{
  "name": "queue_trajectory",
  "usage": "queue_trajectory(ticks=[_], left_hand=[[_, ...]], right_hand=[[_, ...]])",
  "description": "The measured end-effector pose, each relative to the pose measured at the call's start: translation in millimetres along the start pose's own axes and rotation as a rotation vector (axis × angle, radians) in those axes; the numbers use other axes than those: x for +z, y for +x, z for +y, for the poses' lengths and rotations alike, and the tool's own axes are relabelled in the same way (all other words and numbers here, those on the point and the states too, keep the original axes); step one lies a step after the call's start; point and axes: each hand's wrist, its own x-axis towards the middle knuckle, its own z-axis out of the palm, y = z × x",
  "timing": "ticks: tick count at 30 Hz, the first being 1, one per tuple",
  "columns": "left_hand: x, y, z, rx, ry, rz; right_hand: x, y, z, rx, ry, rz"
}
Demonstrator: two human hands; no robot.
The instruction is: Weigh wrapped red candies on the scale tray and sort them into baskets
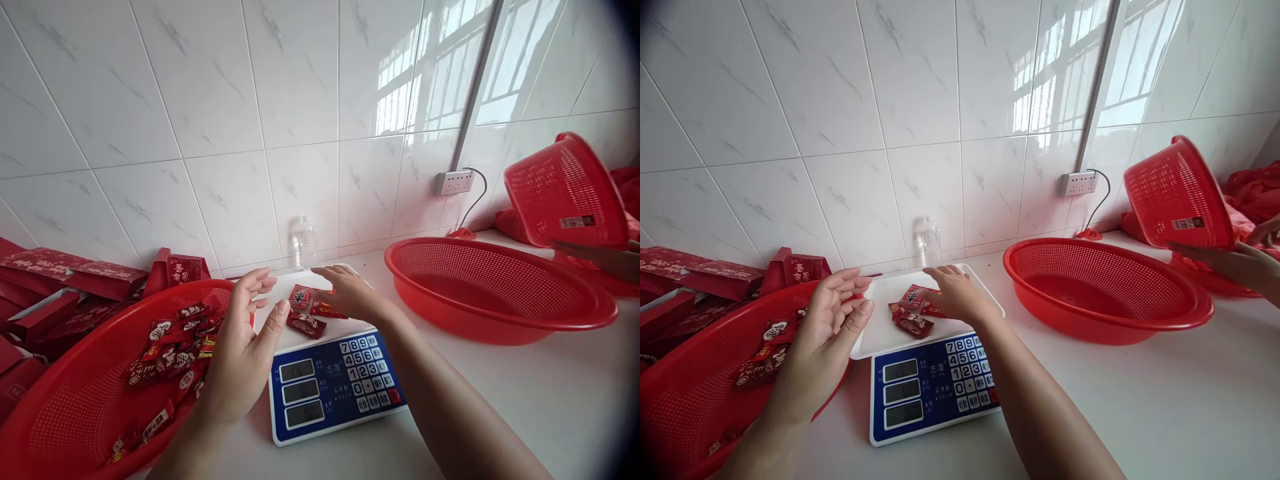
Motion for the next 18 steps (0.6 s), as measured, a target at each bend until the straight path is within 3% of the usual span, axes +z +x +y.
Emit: queue_trajectory(ticks=[5,8,11,16,18], left_hand=[[0.3,-2.9,-0.4,0.018,0.009,-0.018],[1.0,-7.3,0.9,0.025,0.007,-0.031],[1.4,-9.6,5.7,0.004,-0.017,-0.053],[-8.9,-12.0,29.4,-0.035,-0.223,0.025],[-19.1,-22.9,41.4,-0.085,-0.373,-0.059]], right_hand=[[5.4,-1.7,-1.8,-0.061,-0.029,-0.228],[10.7,2.1,2.4,-0.062,-0.031,-0.232],[5.4,6.5,11.9,-0.048,-0.006,-0.113],[-25.1,1.5,8.2,0.023,0.092,0.294],[-36.7,-5.8,-0.1,0.035,0.148,0.422]])
